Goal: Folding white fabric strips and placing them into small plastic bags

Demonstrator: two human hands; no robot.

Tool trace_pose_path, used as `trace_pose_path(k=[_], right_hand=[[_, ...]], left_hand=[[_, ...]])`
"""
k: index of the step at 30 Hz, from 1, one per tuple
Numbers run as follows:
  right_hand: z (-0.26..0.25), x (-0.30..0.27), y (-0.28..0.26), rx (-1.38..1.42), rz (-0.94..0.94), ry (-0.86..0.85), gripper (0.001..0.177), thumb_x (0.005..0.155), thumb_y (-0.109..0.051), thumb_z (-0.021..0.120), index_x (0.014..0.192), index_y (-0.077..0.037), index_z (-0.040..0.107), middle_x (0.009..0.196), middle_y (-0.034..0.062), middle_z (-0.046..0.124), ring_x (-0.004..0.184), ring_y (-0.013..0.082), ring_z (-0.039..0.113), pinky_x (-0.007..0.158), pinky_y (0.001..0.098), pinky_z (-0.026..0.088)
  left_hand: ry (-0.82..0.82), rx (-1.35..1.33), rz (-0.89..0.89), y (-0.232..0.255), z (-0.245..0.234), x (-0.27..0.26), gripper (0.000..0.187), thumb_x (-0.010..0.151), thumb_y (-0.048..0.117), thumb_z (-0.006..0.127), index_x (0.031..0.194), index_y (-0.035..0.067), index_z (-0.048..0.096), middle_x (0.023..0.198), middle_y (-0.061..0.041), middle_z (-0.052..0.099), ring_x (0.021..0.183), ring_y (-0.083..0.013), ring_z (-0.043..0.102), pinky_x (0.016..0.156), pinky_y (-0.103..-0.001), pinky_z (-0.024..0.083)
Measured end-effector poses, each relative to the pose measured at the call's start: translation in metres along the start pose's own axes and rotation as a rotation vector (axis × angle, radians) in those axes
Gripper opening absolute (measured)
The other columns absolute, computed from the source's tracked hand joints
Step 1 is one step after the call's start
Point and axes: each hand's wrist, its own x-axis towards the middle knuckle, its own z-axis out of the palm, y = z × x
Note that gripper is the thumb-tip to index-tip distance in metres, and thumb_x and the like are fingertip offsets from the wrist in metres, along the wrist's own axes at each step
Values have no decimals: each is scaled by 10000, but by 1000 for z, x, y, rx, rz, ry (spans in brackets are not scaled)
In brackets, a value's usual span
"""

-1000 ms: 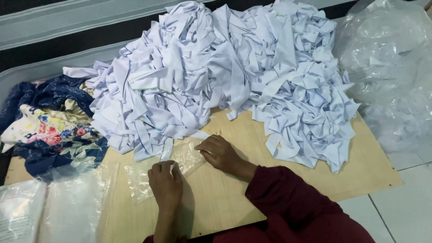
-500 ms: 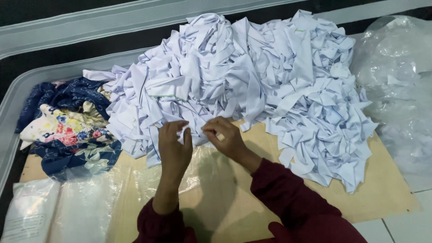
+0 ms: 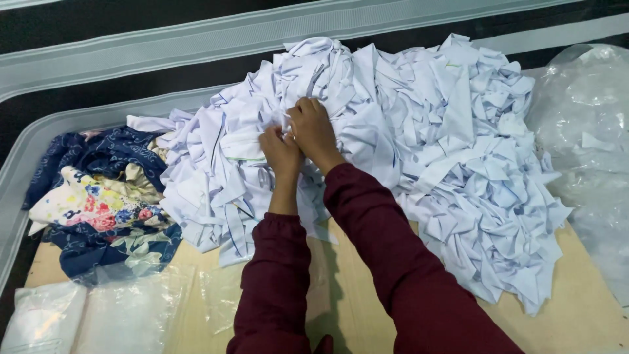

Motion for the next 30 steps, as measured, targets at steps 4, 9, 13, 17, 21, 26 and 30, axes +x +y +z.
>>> trace_pose_path(k=[4, 9, 13, 17, 21, 26, 30], right_hand=[[-18, 0, -3, 146, 32, 31, 112, 824, -69, 745, 933, -80, 724, 920, 70, 571, 890, 291, 578, 826, 419, 498], [-94, 0, -23, 610, 78, 148, 127, 945, -127, 714, 1063, -170, 732, 940, 24, 674, 891, 269, 659, 804, 392, 542], [-186, -26, -43, 934, 251, 119, 147, 979, -53, 705, 1118, -96, 726, 936, 86, 716, 900, 206, 720, 810, 316, 585], [-232, -76, -36, 1185, 450, 30, 170, 1009, -1, 651, 1177, -11, 674, 974, 83, 695, 909, 101, 614, 846, 293, 569], [-235, -135, -23, 1189, 727, -245, 168, 1006, -28, 621, 1159, -48, 686, 923, 4, 700, 840, 54, 632, 792, 222, 571], [-189, -221, 7, 547, 692, -268, 337, 912, -170, 766, 1232, -81, 703, 1112, 173, 634, 1007, 350, 693, 830, 389, 617], [-168, -246, -11, 322, 449, -217, 214, 956, -333, 761, 964, -121, 734, 879, 43, 629, 739, 218, 691, 635, 344, 598]], left_hand=[[-68, -81, -49, 2, -19, 0, 238, 823, 105, 687, 1046, 57, 621, 917, -206, 592, 911, -470, 599, 853, -535, 485], [-49, -100, 210, 83, -88, -1, 841, 756, 87, 792, 1483, -21, 383, 1474, -287, 439, 1333, -495, 440, 1111, -544, 349], [-249, -358, 115, 144, -144, -25, 830, 814, 116, 786, 1539, 46, 389, 1598, -273, 316, 1450, -513, 302, 1206, -570, 229], [-672, -1019, -388, 112, -144, -89, 277, 820, 38, 808, 1055, 36, 660, 1091, -110, 649, 1064, -251, 627, 962, -399, 492], [-786, -1207, -959, 127, -161, -145, 113, 893, 8, 757, 917, -27, 653, 856, -196, 712, 707, -345, 749, 681, -554, 662], [-812, -908, -1053, 101, -144, -191, 121, 979, 63, 578, 1045, -21, 634, 1055, -245, 730, 791, -356, 768, 682, -487, 675], [-720, -799, -953, 125, -157, -187, 227, 969, 54, 574, 1168, -57, 578, 1109, -289, 699, 824, -379, 763, 687, -457, 669]])
